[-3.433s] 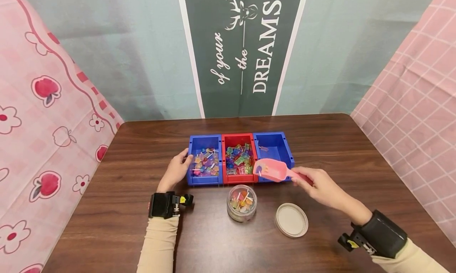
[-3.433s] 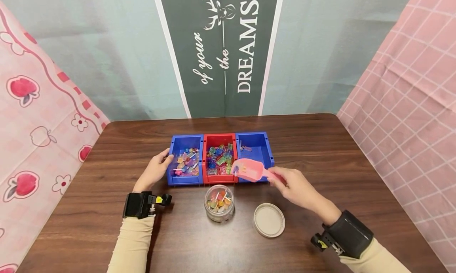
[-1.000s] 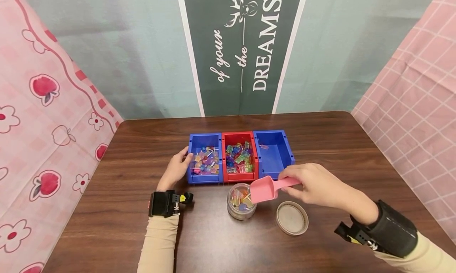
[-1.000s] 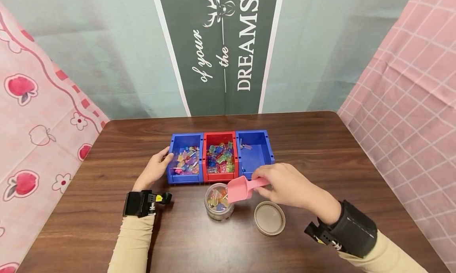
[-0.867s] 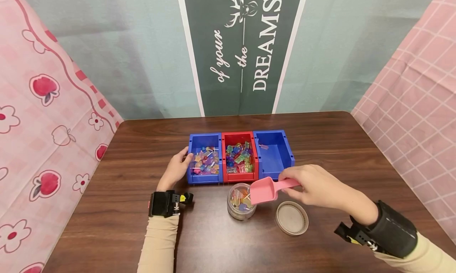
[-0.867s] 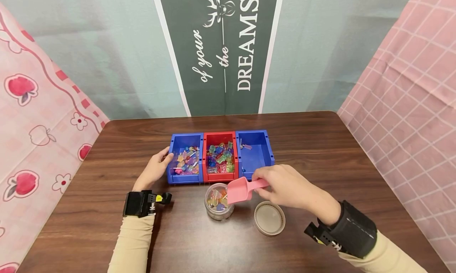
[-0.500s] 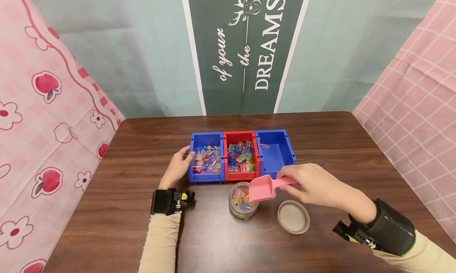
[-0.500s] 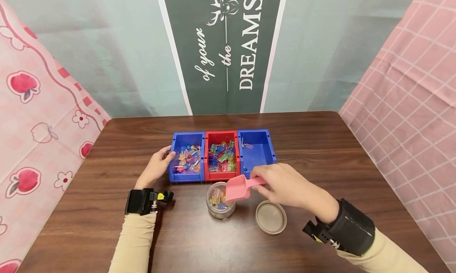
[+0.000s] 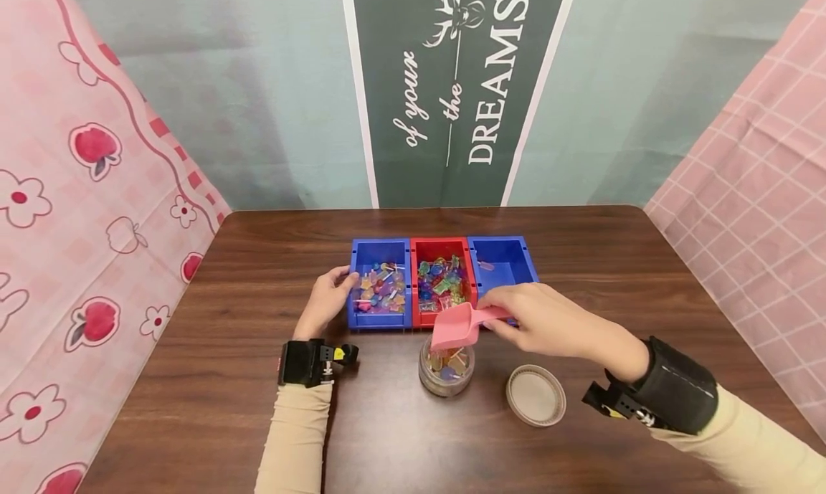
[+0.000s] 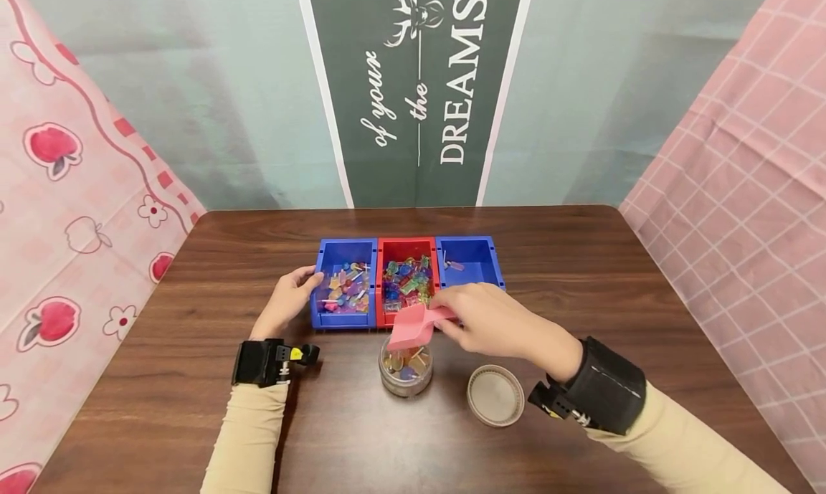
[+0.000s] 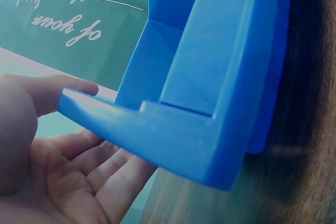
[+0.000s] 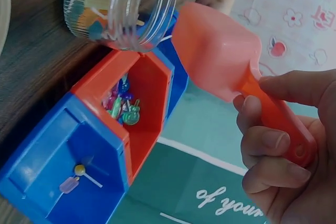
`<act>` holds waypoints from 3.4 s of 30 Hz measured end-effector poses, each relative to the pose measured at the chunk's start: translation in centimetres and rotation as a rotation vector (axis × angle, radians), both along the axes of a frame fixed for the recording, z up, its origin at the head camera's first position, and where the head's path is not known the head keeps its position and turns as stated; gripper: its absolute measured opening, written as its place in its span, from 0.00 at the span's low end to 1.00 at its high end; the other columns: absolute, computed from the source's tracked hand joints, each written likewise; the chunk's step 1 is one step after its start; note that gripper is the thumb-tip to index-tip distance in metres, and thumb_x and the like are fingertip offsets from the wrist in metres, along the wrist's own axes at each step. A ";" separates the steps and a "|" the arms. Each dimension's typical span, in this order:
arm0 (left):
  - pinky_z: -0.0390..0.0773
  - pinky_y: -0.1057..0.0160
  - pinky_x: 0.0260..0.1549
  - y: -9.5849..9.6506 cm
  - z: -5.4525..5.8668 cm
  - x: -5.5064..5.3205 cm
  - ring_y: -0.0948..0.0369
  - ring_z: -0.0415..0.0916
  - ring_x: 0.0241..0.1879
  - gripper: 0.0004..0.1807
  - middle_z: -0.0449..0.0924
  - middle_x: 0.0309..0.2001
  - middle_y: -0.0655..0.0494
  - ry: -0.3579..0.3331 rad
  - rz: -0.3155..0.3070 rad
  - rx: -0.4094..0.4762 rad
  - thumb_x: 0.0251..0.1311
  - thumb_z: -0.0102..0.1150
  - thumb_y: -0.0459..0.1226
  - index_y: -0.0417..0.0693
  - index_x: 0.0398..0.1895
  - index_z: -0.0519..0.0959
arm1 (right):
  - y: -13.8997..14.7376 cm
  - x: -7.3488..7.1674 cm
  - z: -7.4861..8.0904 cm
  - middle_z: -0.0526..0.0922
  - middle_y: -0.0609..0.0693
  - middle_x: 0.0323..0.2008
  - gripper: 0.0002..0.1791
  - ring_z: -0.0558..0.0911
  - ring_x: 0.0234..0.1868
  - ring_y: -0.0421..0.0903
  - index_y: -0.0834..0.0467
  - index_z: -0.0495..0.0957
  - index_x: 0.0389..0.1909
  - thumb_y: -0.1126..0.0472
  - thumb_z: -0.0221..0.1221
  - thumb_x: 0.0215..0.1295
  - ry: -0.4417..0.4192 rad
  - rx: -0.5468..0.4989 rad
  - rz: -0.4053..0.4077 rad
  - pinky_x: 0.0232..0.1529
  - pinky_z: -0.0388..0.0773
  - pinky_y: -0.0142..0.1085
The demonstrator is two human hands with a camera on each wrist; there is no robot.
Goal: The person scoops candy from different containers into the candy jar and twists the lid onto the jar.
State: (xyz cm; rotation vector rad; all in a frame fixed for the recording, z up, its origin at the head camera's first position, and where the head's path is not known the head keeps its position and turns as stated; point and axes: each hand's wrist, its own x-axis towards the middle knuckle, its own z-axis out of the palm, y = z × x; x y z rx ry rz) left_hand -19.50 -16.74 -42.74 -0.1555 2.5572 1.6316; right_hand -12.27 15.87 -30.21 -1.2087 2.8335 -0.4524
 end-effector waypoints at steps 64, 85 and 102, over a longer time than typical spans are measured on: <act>0.75 0.50 0.59 0.2 0.1 -0.1 0.45 0.77 0.56 0.23 0.77 0.56 0.32 0.046 -0.012 0.041 0.71 0.46 0.38 0.30 0.63 0.68 | -17.5 -7.1 -1.9 0.68 0.46 0.16 0.16 0.75 0.22 0.44 0.56 0.82 0.26 0.47 0.60 0.60 -0.295 0.359 -0.501 0.19 0.72 0.31; 0.76 0.51 0.58 0.3 0.0 -0.1 0.49 0.77 0.53 0.23 0.77 0.56 0.33 0.031 -0.002 0.052 0.72 0.47 0.39 0.31 0.63 0.69 | -19.9 -4.0 -4.9 0.87 0.47 0.45 0.20 0.84 0.43 0.45 0.51 0.82 0.47 0.45 0.62 0.57 -0.133 0.483 -0.510 0.36 0.84 0.42; 0.76 0.52 0.58 0.6 0.1 -0.2 0.49 0.77 0.54 0.23 0.78 0.56 0.32 0.037 0.000 0.051 0.70 0.48 0.38 0.30 0.62 0.69 | -18.9 -5.0 -5.9 0.87 0.47 0.23 0.10 0.80 0.13 0.38 0.52 0.82 0.36 0.51 0.62 0.59 -0.385 0.420 -0.490 0.24 0.73 0.32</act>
